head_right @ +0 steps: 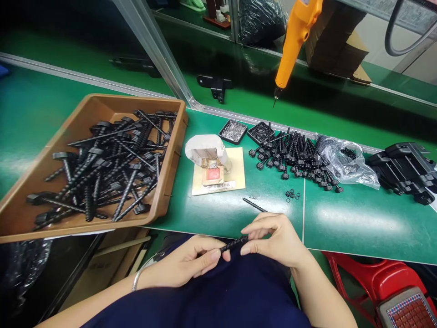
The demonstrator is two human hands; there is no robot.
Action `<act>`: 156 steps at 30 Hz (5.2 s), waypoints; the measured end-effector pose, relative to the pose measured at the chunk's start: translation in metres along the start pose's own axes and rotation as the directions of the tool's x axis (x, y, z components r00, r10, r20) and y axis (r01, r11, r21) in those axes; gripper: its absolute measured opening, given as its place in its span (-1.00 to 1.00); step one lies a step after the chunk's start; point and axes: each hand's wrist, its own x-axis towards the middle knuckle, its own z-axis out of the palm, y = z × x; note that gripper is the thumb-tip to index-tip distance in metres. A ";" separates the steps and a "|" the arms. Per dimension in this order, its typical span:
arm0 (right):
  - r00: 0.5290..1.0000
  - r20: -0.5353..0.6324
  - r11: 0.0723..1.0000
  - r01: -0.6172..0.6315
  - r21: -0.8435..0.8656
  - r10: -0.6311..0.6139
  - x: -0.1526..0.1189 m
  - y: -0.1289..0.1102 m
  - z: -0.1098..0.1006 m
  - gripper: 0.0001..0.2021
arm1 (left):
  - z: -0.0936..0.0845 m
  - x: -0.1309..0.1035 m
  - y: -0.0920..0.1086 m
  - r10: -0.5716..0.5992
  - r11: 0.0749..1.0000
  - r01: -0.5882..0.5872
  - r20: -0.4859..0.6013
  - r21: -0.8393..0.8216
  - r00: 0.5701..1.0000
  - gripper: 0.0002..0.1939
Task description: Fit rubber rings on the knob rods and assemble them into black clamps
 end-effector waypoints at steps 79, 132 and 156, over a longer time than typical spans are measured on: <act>0.864 0.301 0.844 -0.479 0.243 0.404 0.014 0.003 0.033 -0.59 | 0.001 0.003 0.006 0.618 0.688 -0.432 -0.159 0.583 0.770 -0.78; 0.689 -0.555 0.497 -0.316 -0.808 -0.466 0.095 0.012 -0.064 -0.59 | -0.016 0.118 0.060 0.520 0.725 -0.003 -0.545 0.688 0.658 -0.71; 0.627 -0.618 0.609 -0.274 -0.744 -0.473 -0.024 0.108 -0.072 -0.67 | -0.083 0.231 0.108 0.233 0.437 0.424 -0.555 0.793 0.799 -0.77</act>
